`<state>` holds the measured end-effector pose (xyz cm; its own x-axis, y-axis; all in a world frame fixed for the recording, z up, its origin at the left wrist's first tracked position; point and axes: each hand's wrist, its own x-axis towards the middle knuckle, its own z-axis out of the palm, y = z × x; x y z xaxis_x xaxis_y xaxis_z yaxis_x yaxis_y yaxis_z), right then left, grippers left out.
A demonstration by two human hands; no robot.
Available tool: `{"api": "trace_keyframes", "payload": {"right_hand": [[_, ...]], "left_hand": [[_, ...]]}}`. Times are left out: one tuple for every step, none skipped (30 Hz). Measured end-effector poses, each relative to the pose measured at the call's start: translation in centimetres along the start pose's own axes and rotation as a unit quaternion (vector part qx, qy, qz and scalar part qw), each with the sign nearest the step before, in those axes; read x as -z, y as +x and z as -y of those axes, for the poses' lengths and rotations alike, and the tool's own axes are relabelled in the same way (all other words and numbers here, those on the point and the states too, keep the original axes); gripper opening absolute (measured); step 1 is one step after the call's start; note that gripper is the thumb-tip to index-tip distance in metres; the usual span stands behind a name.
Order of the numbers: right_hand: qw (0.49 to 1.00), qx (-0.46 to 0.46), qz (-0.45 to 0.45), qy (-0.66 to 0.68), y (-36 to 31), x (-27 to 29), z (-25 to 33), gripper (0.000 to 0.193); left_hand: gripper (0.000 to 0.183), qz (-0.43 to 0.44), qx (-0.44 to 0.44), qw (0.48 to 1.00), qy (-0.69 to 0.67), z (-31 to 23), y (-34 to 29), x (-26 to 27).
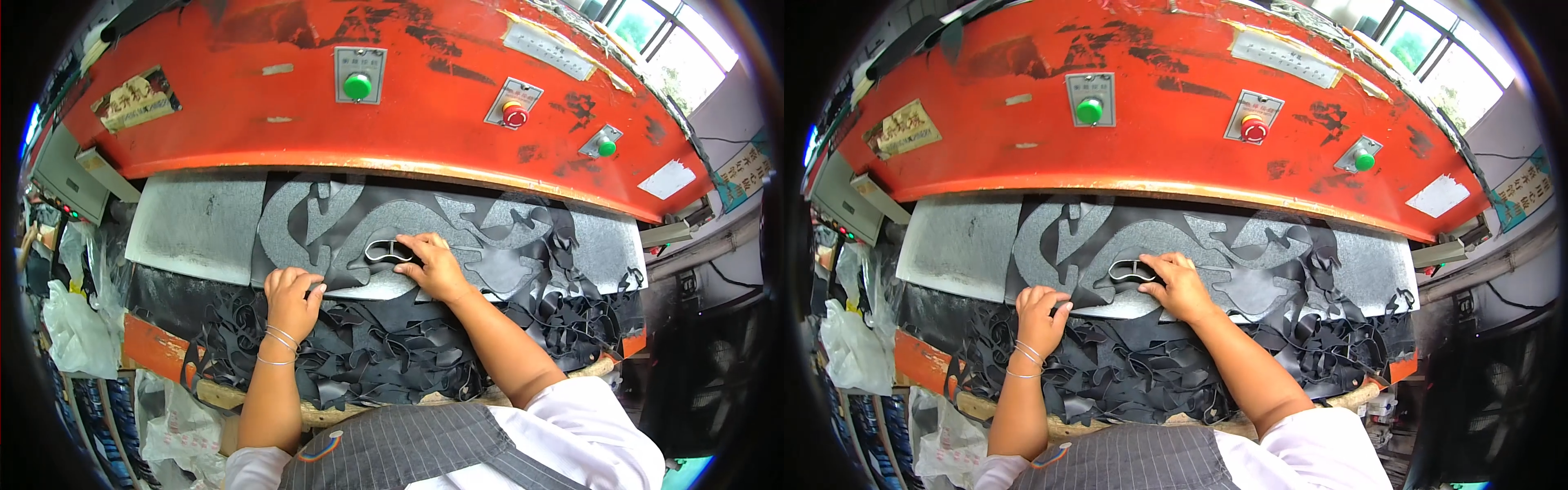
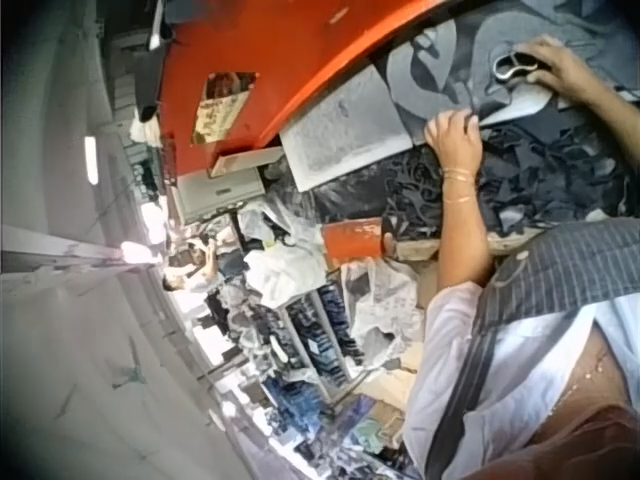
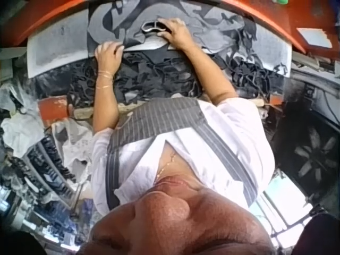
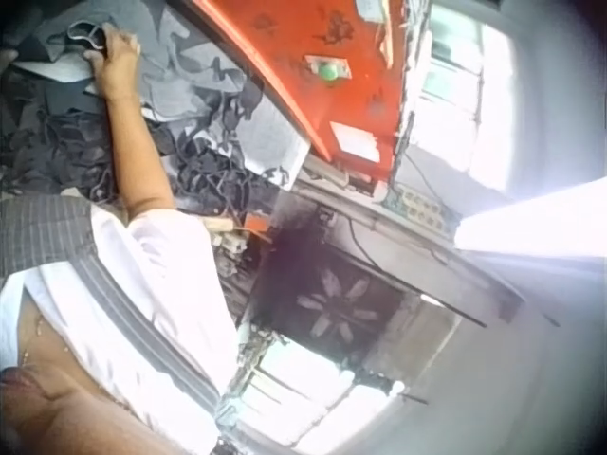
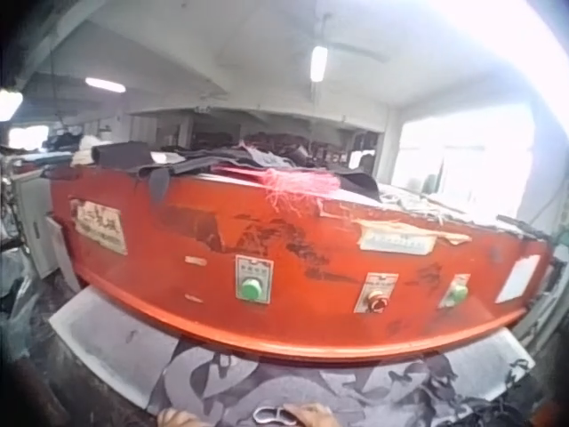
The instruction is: Cutting out shoe upper components from leather sheets using a hydraulic clicker press and metal dies.
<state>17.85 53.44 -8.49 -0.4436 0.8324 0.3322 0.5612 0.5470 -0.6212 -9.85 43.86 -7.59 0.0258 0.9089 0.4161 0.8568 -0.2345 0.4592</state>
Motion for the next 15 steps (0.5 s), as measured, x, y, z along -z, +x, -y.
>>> {"api": "trace_keyframes", "payload": {"right_hand": [[1.0,0.001,0.005,-0.005,-0.1,0.2,0.1,0.055],[1.0,0.006,0.016,-0.008,-0.1,0.4,-0.1,0.058],[1.0,0.007,0.011,-0.005,-0.1,0.8,0.0,0.058],[1.0,0.011,0.016,-0.019,-0.1,1.3,0.2,0.061],[0.999,0.016,0.022,-0.034,-0.3,1.8,0.6,0.064],[0.999,0.033,-0.029,-0.029,-0.8,2.3,1.2,0.069],[0.995,0.056,-0.079,-0.026,-1.0,3.4,1.3,0.074],[0.985,0.075,-0.154,0.001,-1.3,5.3,1.1,0.078],[0.959,0.096,-0.265,-0.021,-1.8,7.7,-0.2,0.072],[0.935,0.081,-0.342,-0.05,-1.6,10.7,0.7,0.059],[0.885,0.076,-0.45,-0.091,-1.5,14.6,0.2,0.048],[0.827,0.055,-0.555,-0.069,-1.1,18.0,-0.2,0.043],[0.781,0.005,-0.623,-0.043,-0.8,21.6,-1.5,0.045],[0.754,-0.023,-0.648,-0.11,-0.9,24.5,-2.4,0.048],[0.72,-0.05,-0.669,-0.177,-1.0,27.0,-2.8,0.052]], "left_hand": [[0.015,0.006,0.005,1.0,-0.005,-0.2,0.0,0.1],[0.015,0.007,0.0,1.0,0.0,-0.5,0.1,0.1],[0.014,-0.002,0.017,1.0,-0.008,-0.8,0.3,0.1],[0.014,-0.01,0.033,0.999,-0.017,-1.3,0.5,0.3],[0.014,-0.011,0.028,0.999,-0.013,-1.8,0.6,0.6],[0.013,-0.015,0.047,0.997,-0.059,-2.3,0.7,1.1],[0.013,-0.024,0.067,0.992,-0.106,-3.2,1.3,1.5],[0.012,-0.036,0.029,0.994,-0.097,-4.2,1.9,2.0],[0.012,-0.043,0.021,0.994,-0.098,-5.7,3.4,2.5],[0.01,-0.032,-0.008,0.992,-0.12,-6.7,4.1,3.7],[0.008,-0.02,-0.047,0.987,-0.154,-8.4,5.4,4.2],[0.007,-0.062,-0.097,0.982,-0.151,-10.2,6.5,5.1],[0.005,-0.108,-0.147,0.972,-0.147,-11.9,7.7,5.8],[0.004,-0.16,-0.172,0.964,-0.127,-13.3,8.5,6.6],[0.005,-0.212,-0.196,0.951,-0.106,-14.4,9.2,7.4]]}}
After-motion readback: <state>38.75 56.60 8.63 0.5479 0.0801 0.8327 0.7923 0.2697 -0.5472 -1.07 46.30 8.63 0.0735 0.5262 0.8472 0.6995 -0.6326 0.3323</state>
